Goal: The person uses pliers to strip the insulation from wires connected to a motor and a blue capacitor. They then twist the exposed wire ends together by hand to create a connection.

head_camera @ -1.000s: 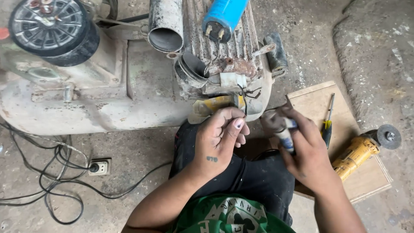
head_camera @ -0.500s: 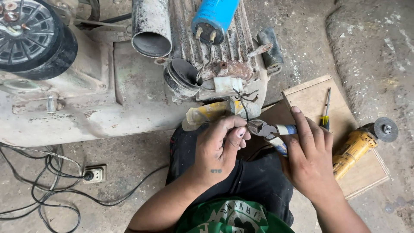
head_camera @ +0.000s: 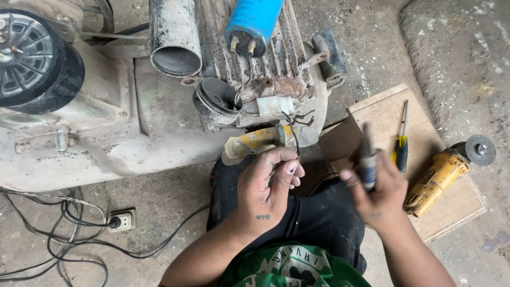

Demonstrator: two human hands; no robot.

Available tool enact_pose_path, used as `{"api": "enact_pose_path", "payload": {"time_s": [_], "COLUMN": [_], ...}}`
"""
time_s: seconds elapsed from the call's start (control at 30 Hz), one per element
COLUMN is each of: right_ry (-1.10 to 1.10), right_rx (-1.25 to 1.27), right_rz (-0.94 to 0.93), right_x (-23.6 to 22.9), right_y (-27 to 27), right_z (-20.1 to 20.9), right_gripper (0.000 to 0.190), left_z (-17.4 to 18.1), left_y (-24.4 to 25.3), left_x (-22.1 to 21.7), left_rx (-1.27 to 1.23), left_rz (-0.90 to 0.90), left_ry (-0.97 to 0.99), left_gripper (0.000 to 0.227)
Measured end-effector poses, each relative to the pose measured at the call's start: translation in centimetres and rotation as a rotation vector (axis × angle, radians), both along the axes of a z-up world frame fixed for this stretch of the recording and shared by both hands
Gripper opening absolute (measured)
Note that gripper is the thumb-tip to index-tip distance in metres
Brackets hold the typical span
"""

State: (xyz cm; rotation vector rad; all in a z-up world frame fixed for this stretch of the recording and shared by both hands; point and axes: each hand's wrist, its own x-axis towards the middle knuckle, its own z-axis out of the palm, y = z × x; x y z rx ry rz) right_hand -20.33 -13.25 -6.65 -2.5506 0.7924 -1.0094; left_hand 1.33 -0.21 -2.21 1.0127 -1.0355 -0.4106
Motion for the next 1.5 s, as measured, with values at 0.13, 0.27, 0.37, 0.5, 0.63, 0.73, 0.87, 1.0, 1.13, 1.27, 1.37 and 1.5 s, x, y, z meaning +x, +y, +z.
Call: {"api": "enact_pose_path", "payload": {"time_s": [0.13, 0.27, 0.37, 0.5, 0.63, 0.73, 0.87, 1.0, 1.13, 1.27, 1.37, 1.5], "right_ry": [0.058, 0.184, 0.335, 0.377, 0.395, 0.42, 0.318, 0.462, 0.508, 0.491, 0.544, 0.52], "right_rx": [0.412, 0.536, 0.424, 0.546, 0.608, 0.752, 0.727, 0.802, 0.61, 0.542, 0.527, 0.458], "right_rz": [-0.252, -0.338, -0.369, -0.423, -0.422, -0.456, -0.418, -0.372, -0.265, -0.267, -0.289, -0.29], "right_x": [0.6, -0.5, -2.2, -2.8, -3.8, -4.4, -6.1, -5.7, -6.5, -6.5, -6.9, -6.8], "right_y": [-0.6, -3.3, -4.9, -4.6, -3.4, -2.7, -1.7, -0.4, 0.7, 0.2, 0.4, 0.7], "right_z": [2.2, -2.4, -6.9, -8.7, -10.8, -12.0, -16.5, -18.9, -21.3, -22.0, -21.1, -21.3], "right_gripper": [0.037, 0.036, 0.036, 0.04, 0.039, 0.045, 0.043, 0.037, 0.033, 0.031, 0.045, 0.044], "left_z": [3.2, 4.8, 8.3, 10.7, 11.0, 11.9, 7.3, 1.4, -0.9, 0.0, 0.0, -0.4], "left_y": [1.4, 0.5, -1.0, -4.7, -6.2, -3.7, -0.8, -0.4, -1.9, -4.1, -5.9, -7.1], "left_x": [1.8, 3.6, 5.2, 7.6, 8.2, 6.1, 1.7, -1.8, -2.4, -3.0, -3.4, -3.7], "left_rx": [0.055, 0.05, 0.098, 0.241, 0.339, 0.159, -0.156, 0.084, 0.266, 0.32, 0.262, 0.245], "left_rz": [0.125, 0.226, 0.352, 0.563, 0.487, 0.51, 0.594, 0.399, 0.642, 0.695, 0.795, 0.86], "left_ry": [-0.398, -0.733, -1.078, -1.429, -1.442, -1.308, -1.089, -0.859, -0.892, -0.831, -0.754, -0.828], "left_gripper": [0.018, 0.009, 0.009, 0.01, 0.007, 0.011, 0.018, 0.022, 0.041, 0.033, 0.033, 0.01]}}
